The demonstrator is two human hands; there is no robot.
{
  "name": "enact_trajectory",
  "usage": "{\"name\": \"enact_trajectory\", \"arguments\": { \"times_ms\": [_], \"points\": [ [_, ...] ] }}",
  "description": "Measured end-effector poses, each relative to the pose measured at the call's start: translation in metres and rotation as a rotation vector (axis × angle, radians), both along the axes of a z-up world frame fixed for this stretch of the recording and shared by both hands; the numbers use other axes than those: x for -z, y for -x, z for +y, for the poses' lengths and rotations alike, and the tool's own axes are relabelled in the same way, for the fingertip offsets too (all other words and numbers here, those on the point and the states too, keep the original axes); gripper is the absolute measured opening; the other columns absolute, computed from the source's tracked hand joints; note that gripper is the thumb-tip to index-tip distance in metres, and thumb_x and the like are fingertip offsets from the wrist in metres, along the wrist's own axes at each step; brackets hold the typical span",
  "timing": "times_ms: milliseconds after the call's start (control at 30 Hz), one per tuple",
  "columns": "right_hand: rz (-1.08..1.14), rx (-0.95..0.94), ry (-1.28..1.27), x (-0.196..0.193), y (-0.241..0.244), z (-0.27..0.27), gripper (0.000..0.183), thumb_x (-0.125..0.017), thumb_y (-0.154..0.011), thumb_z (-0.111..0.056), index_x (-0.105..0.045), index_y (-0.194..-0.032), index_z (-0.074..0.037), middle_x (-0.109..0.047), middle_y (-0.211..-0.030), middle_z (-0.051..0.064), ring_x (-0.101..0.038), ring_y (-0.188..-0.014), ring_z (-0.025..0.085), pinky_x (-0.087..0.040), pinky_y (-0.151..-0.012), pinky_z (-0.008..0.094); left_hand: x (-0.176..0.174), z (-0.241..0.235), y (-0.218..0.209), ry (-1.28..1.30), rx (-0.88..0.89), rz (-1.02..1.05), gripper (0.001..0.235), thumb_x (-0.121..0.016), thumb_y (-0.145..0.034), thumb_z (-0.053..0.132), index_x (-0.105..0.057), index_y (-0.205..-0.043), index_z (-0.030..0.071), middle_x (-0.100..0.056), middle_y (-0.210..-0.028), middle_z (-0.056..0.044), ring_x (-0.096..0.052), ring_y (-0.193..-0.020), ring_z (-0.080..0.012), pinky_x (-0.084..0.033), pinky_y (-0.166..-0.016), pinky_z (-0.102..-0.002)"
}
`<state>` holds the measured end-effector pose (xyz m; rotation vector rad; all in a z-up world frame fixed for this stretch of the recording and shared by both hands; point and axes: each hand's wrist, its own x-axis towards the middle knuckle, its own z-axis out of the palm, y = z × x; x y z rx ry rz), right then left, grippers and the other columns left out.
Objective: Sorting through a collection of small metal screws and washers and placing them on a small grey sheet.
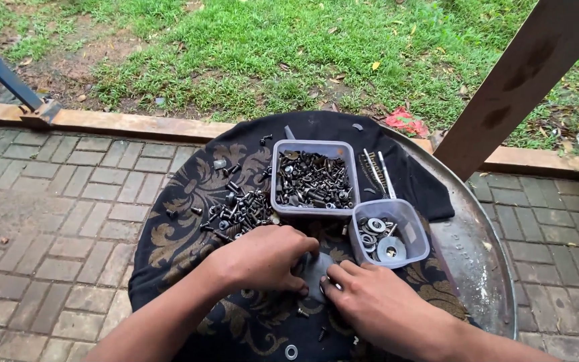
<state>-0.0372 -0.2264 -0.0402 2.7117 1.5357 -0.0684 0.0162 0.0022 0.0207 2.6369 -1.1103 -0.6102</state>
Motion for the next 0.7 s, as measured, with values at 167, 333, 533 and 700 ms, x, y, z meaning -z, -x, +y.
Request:
{"name": "enact_trajectory", "arguments": {
  "times_ms": [167, 333, 533, 700],
  "points": [
    [0.002, -0.012, 0.018, -0.003, -0.001, 0.003, 0.025, -0.063, -0.086, -0.015, -0.067, -0.11, -0.009, -0.059, -0.102, 0.011, -0.058, -0.089, 0.031, -0.052, -0.064, 0.046, -0.001, 0.0, 0.0, -0.009, -0.014, 0.019, 0.041, -0.085, -0.076, 0.035, -0.061, -0.1, 0.012, -0.071, -0.1, -0.008, -0.068, -0.09, -0.0332, -0.051, -0.069, -0.048],
    [-0.057, -0.033, 0.023, -0.001, 0.007, 0.006, 0.018, -0.06, -0.089, -0.014, -0.068, -0.105, -0.01, -0.061, -0.099, 0.009, -0.06, -0.087, 0.03, -0.051, -0.066, 0.045, 0.0, -0.001, 0.002, -0.006, -0.031, 0.015, 0.039, -0.083, -0.076, 0.035, -0.062, -0.098, 0.011, -0.071, -0.1, -0.009, -0.068, -0.089, -0.034, -0.052, -0.068, -0.049],
    [-0.091, 0.031, 0.117, -0.003, 0.026, 0.013, 0.035, -0.054, -0.088, -0.016, -0.067, -0.119, -0.005, -0.058, -0.117, 0.013, -0.057, -0.092, 0.032, -0.051, -0.063, 0.046, 0.003, 0.0, 0.001, -0.01, -0.029, -0.008, 0.045, -0.085, -0.076, 0.037, -0.064, -0.106, 0.011, -0.072, -0.103, -0.012, -0.068, -0.093, -0.0353, -0.052, -0.071, -0.05],
    [-0.257, 0.077, 0.069, 0.004, 0.025, 0.017, 0.036, -0.057, -0.078, -0.012, -0.071, -0.111, -0.005, -0.057, -0.132, 0.018, -0.059, -0.092, 0.03, -0.051, -0.063, 0.043, 0.007, -0.002, 0.003, 0.012, -0.041, -0.024, 0.037, -0.083, -0.075, 0.031, -0.065, -0.101, 0.01, -0.073, -0.099, -0.011, -0.07, -0.09, -0.0359, -0.053, -0.069, -0.05]
  ]
}}
